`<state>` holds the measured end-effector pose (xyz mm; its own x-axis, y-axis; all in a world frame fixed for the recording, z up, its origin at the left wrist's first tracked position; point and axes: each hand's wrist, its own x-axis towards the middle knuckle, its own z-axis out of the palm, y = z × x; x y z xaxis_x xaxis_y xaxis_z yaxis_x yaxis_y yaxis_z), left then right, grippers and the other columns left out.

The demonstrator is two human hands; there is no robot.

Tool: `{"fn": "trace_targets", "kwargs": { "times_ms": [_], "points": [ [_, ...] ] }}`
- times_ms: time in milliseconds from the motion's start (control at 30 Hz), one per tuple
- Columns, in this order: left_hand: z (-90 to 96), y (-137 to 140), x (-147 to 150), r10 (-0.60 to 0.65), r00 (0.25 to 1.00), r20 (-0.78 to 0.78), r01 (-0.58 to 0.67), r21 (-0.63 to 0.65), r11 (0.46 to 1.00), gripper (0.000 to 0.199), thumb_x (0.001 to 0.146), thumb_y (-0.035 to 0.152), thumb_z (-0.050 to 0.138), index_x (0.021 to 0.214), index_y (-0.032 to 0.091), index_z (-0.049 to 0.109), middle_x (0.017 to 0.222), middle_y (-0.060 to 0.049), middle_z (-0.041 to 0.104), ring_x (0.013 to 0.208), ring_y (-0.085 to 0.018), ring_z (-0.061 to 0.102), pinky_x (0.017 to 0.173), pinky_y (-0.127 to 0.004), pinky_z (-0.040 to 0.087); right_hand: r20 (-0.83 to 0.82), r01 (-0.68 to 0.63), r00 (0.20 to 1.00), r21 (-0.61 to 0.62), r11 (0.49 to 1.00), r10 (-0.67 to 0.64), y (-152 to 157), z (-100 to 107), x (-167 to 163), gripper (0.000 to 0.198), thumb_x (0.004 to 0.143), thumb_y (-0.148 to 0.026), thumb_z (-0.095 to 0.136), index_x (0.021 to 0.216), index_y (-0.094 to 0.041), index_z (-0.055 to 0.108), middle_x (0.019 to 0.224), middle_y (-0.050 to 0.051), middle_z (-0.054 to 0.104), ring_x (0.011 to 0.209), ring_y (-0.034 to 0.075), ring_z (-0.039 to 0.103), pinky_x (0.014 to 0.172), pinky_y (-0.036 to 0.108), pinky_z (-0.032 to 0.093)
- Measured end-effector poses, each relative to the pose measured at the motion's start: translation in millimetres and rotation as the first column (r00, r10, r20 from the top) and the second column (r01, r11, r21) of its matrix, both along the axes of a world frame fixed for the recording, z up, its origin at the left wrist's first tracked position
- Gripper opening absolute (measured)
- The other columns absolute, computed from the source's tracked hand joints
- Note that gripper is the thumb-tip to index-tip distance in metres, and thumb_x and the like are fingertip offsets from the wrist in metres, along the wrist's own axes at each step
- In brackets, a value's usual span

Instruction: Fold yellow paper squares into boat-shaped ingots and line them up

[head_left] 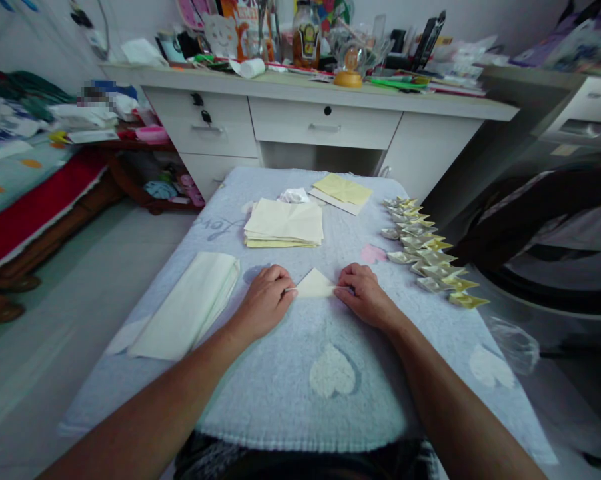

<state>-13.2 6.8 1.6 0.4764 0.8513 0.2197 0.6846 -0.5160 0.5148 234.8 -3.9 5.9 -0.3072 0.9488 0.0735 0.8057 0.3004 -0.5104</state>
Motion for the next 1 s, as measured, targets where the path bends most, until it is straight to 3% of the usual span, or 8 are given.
{"fn": "trace_targets", "kwargs": {
  "times_ms": [267, 700, 1000],
  "points": [
    [-4.8, 1.8, 1.6, 0.143, 0.979, -0.145, -0.141, 0.025, 0.990, 0.021, 0.088, 0.032, 0.054, 0.079, 0.018, 0.066, 0.097, -0.006, 0.058, 0.095, -0.024, 0.048, 0.087, -0.041, 0.040, 0.090, 0.125, 0.988, -0.007, 0.992, -0.124, -0.5, 1.9, -6.7, 0.014, 0.085, -0.029, 0.062, 0.081, -0.018, 0.069, 0.102, 0.006, 0.060, 0.097, 0.022, 0.048, 0.085, 0.036, 0.033],
    [-1.4, 0.4, 4.7, 0.206, 0.961, -0.187, -0.207, 0.011, 0.978, 0.020, 0.085, 0.033, 0.057, 0.073, 0.019, 0.064, 0.097, -0.005, 0.059, 0.095, -0.024, 0.048, 0.086, -0.039, 0.039, 0.153, 0.224, 0.964, -0.012, 0.975, -0.219, -0.1, 0.1, -8.0, 0.018, 0.083, -0.034, 0.063, 0.075, -0.019, 0.066, 0.103, 0.007, 0.059, 0.097, 0.024, 0.048, 0.081, 0.036, 0.033],
    [-0.3, -2.0, 7.7, 0.257, 0.942, -0.216, -0.263, 0.004, 0.965, 0.019, 0.084, 0.034, 0.058, 0.071, 0.021, 0.062, 0.098, -0.005, 0.059, 0.097, -0.026, 0.048, 0.082, -0.040, 0.037, 0.146, 0.224, 0.965, -0.020, 0.974, -0.219, -0.8, 0.3, -8.0, 0.019, 0.083, -0.034, 0.062, 0.073, -0.019, 0.063, 0.103, 0.006, 0.058, 0.098, 0.023, 0.047, 0.080, 0.036, 0.033]
  ]
}}
